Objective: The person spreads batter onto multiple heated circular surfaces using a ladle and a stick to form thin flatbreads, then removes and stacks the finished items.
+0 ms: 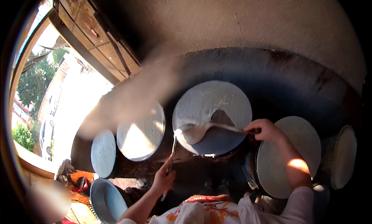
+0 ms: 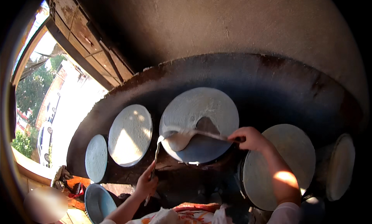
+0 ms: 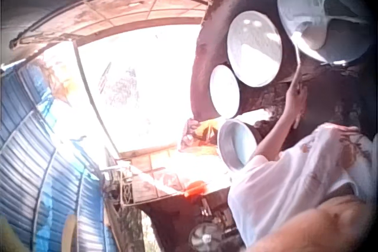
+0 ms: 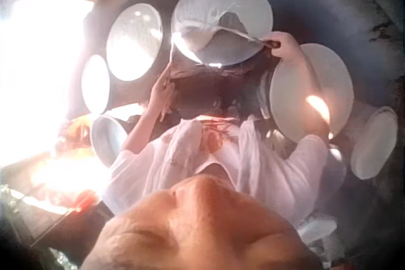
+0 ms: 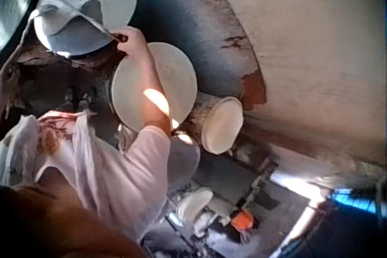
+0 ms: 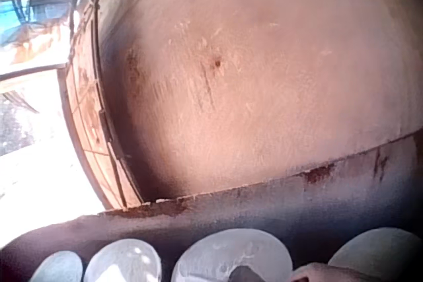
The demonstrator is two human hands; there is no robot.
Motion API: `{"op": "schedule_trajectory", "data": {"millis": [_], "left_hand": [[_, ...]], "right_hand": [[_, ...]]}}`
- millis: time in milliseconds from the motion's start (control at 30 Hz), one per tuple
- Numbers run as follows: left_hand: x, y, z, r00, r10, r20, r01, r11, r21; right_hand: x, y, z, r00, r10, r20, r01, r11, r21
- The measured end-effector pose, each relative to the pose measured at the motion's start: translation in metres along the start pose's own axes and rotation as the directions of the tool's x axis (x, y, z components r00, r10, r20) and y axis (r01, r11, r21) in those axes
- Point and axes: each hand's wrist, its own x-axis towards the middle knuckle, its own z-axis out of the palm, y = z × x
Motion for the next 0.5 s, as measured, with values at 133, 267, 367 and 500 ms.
{"op": "schedule_trajectory", "data": {"millis": [133, 267, 367, 500], "left_hand": [[0.030, 0.007, 0.014, 0.996, 0.058, 0.064, -0.056, 0.998, -0.032], [-0.023, 0.022, -0.052, 0.961, 0.255, 0.109, -0.236, 0.959, -0.157], [-0.012, 0.057, -0.071, 0.953, 0.301, 0.034, -0.278, 0.913, -0.297], [-0.010, 0.075, -0.078, 0.899, 0.428, 0.098, -0.322, 0.794, -0.516]], "right_hand": [[0.002, 0.018, 0.043, 0.864, -0.346, -0.365, 0.227, 0.916, -0.331], [-0.077, -0.041, 0.140, 0.874, -0.306, -0.378, 0.081, 0.858, -0.508], [-0.060, -0.041, 0.230, 0.740, 0.006, -0.672, 0.042, 0.998, 0.055], [0.116, -0.108, 0.322, 0.843, 0.313, -0.438, 0.186, 0.593, 0.783]]}}
